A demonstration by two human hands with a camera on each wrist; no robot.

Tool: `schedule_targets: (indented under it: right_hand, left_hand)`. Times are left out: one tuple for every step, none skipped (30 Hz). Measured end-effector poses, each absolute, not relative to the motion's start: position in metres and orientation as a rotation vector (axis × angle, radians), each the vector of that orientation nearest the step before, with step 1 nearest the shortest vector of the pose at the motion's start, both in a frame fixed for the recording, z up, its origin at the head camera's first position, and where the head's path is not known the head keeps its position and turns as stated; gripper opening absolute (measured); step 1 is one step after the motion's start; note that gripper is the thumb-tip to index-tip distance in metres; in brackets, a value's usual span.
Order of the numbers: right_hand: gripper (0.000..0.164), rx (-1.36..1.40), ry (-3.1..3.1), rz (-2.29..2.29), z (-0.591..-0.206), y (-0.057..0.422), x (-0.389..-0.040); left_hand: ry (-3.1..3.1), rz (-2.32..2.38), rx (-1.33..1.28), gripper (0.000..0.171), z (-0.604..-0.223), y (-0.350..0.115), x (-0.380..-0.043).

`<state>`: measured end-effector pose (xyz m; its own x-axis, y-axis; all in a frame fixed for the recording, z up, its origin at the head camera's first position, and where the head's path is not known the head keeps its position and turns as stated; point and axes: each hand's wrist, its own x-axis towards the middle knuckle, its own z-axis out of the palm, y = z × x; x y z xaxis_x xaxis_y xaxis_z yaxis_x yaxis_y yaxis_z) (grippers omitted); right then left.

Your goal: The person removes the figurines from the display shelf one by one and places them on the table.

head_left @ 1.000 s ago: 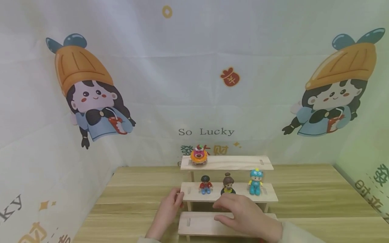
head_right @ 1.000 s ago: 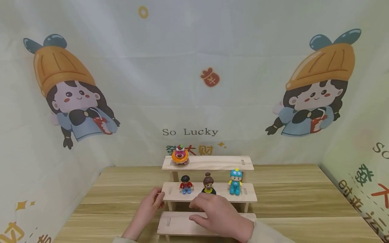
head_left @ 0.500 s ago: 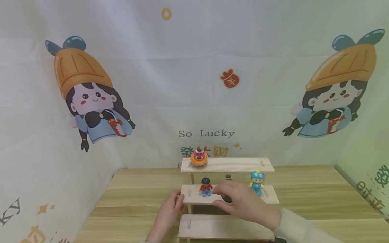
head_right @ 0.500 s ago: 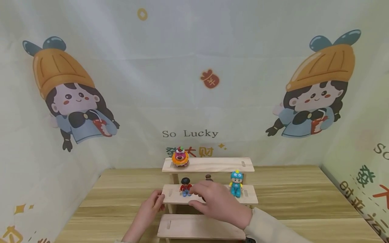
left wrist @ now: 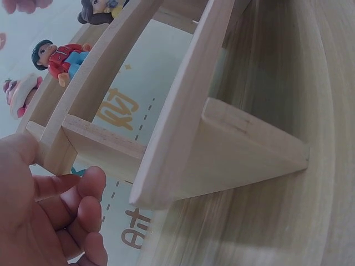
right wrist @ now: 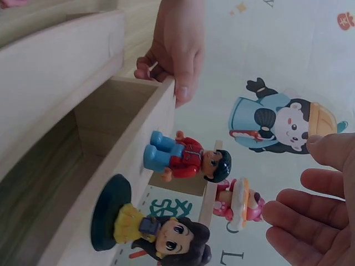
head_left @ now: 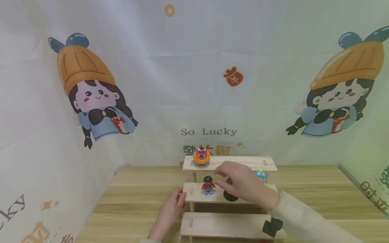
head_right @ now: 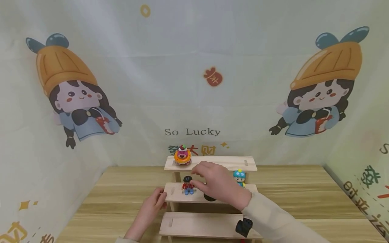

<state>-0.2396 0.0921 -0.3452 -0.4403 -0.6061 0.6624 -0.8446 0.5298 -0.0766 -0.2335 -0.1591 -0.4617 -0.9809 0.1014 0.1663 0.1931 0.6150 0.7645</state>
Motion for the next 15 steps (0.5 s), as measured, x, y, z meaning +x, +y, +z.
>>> schedule_targets:
  right_hand:
    - [0.021, 1.161, -2.21, 0.538, -0.343, 0.092, -0.241]
    - [0.021, 1.148, -2.229, 0.535, -0.341, 0.091, -0.242]
    - [0.021, 1.137, -2.243, 0.532, -0.34, 0.09, -0.243]
    - [0.021, 1.124, -2.256, 0.53, -0.338, 0.089, -0.244]
    - [0.021, 1.109, -2.269, 0.525, -0.337, 0.088, -0.246]
    - [0.021, 1.095, -2.279, 0.513, -0.335, 0.087, -0.248]
    - [0.021, 1.081, -2.287, 0.507, -0.334, 0.085, -0.25]
    - [0.021, 1.069, -2.296, 0.503, -0.333, 0.084, -0.252]
    - [0.021, 1.055, -2.304, 0.496, -0.331, 0.083, -0.254]
    - [0.021, 1.04, -2.316, 0.49, -0.33, 0.082, -0.255]
    - [0.021, 1.028, -2.326, 0.487, -0.328, 0.081, -0.258]
    - [0.021, 1.016, -2.338, 0.48, -0.327, 0.08, -0.26]
    - [0.021, 1.002, -2.353, 0.476, -0.325, 0.08, -0.262]
    - [0.021, 0.993, -2.365, 0.481, -0.324, 0.079, -0.264]
    - [0.021, 0.984, -2.375, 0.482, -0.323, 0.078, -0.267]
  left_hand:
    - [-2.725, -1.304, -0.251, 0.031, -0.462, -0.159, -0.234]
    - [-2.726, -1.299, -0.251, 0.031, -0.462, -0.159, -0.234]
    - [-2.726, -1.295, -0.251, 0.03, -0.462, -0.159, -0.234]
    - [-2.724, -1.295, -0.251, 0.029, -0.462, -0.159, -0.234]
    - [-2.722, -1.297, -0.25, 0.029, -0.461, -0.159, -0.234]
    - [-2.72, -1.297, -0.249, 0.029, -0.461, -0.159, -0.233]
    - [-2.719, -1.299, -0.248, 0.029, -0.461, -0.159, -0.233]
    - [-2.717, -1.296, -0.249, 0.029, -0.461, -0.159, -0.233]
    - [-2.715, -1.294, -0.249, 0.029, -0.461, -0.159, -0.232]
    - [-2.713, -1.293, -0.248, 0.03, -0.461, -0.159, -0.232]
    - [-2.712, -1.29, -0.246, 0.03, -0.46, -0.158, -0.231]
    - [-2.709, -1.286, -0.248, 0.031, -0.46, -0.158, -0.231]
    - [-2.706, -1.284, -0.247, 0.031, -0.46, -0.158, -0.23]
    - [-2.704, -1.28, -0.247, 0.031, -0.46, -0.158, -0.23]
    - [-2.703, -1.283, -0.244, 0.031, -0.46, -0.158, -0.23]
